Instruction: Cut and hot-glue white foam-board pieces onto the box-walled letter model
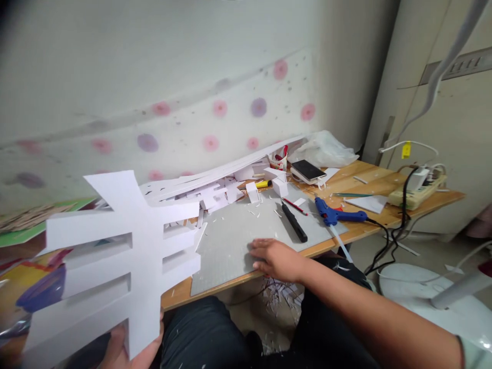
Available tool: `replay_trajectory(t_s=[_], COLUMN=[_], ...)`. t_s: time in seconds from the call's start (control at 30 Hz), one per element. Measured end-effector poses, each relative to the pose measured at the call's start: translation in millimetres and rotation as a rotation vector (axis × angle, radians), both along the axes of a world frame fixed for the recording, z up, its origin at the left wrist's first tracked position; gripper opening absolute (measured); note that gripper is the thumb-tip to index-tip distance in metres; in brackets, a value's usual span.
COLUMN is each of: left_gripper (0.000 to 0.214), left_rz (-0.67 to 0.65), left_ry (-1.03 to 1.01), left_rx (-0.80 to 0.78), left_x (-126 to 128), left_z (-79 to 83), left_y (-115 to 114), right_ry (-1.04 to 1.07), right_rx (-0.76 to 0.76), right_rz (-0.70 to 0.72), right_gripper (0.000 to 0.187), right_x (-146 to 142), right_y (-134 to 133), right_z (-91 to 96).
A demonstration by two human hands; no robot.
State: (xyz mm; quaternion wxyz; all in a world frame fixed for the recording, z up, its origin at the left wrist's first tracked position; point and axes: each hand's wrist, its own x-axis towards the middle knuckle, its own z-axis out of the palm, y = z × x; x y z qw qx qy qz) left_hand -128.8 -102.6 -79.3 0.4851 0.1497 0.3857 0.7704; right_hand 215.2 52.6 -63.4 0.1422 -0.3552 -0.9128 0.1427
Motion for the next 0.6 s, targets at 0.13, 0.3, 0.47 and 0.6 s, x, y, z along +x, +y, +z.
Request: replay_trajectory(t_s=[0.13,0.3,0.47,0.6], left_gripper=[0.067,0.080,0.076,0.078], left_rz=[0.040,0.027,0.019,0.015], left_ry=[0.046,0.033,0.048,0.063], left_rx=[-0.026,-0.027,0.008,0.036], left_x=[1.6,11.4,10.8,9.0], left_z=[3.8,7.0,3.5,4.0], left_y=[5.9,19.0,29.9,40.7], right_ry=[0.236,-0.046,-0.057,-0.058], right_rx=[0.256,0.258,0.236,0.251], right_rz=[-0.305,-0.653,-0.673,-0.806], right_gripper=[0.031,0.051,0.043,0.043], right_x=[34.3,58.8,66.8,83.0], right_y=[-1.2,20.4,24.6,50.2], right_z=[-2.1,-9.4,-3.5,14.1])
